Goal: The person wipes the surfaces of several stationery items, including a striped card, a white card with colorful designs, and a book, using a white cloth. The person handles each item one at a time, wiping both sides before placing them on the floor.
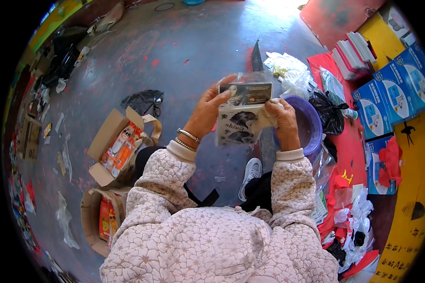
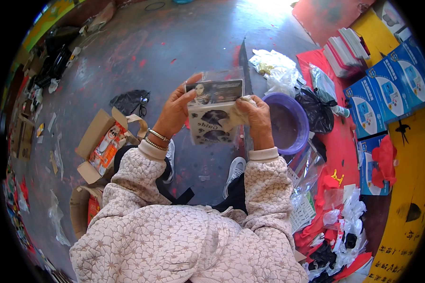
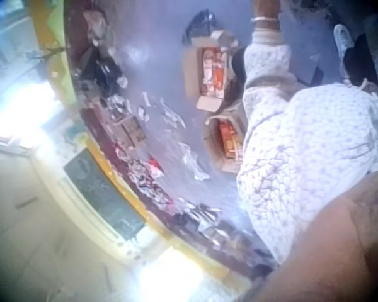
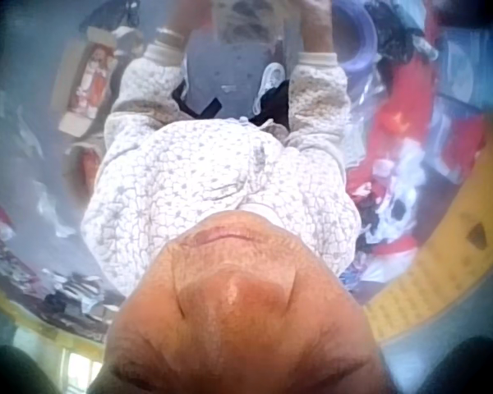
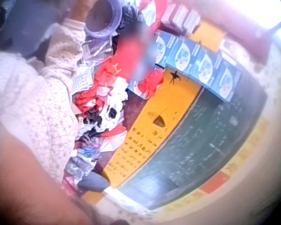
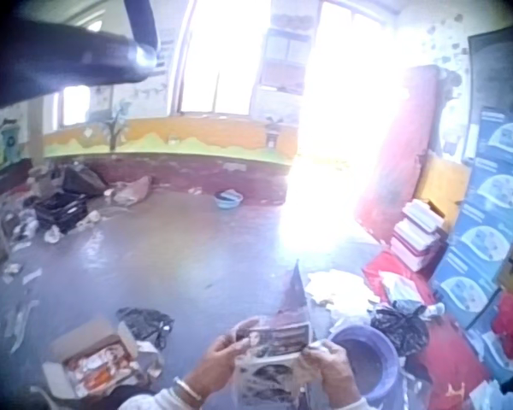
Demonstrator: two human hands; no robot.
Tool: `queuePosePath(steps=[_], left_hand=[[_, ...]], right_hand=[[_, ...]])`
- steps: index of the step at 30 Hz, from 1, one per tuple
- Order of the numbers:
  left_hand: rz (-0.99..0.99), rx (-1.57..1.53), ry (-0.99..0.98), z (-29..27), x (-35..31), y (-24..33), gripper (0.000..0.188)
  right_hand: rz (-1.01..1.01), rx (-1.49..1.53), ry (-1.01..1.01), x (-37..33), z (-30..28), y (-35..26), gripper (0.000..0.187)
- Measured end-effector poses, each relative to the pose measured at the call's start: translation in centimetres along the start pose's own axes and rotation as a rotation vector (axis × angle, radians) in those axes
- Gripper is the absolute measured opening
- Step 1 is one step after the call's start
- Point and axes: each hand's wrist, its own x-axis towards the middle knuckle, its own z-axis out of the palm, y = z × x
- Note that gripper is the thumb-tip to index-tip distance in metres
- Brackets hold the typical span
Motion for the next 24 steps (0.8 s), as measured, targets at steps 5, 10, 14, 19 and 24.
queuePosePath(steps=[5,10,14,19,24], left_hand=[[0.004,-0.023,-0.044,-1.2,0.7,-0.8,0.042],[-0.093,-0.202,-0.149,-1.0,1.0,-0.6,0.042],[-0.12,-0.192,-0.111,-1.0,1.1,-0.7,0.044],[-0.152,-0.407,-0.135,-1.0,1.2,-1.1,0.044],[-0.163,-0.529,-0.172,-0.5,1.5,-1.8,0.044]], right_hand=[[0.018,-0.057,0.023,-0.1,0.4,-0.5,0.016],[0.044,-0.119,0.017,0.5,0.3,-0.5,0.016],[0.015,-0.158,0.041,0.3,0.7,-1.0,0.014],[-0.052,-0.18,0.159,0.0,1.1,-1.4,0.017],[-0.52,-0.515,0.545,-1.8,3.7,-3.6,0.02]])
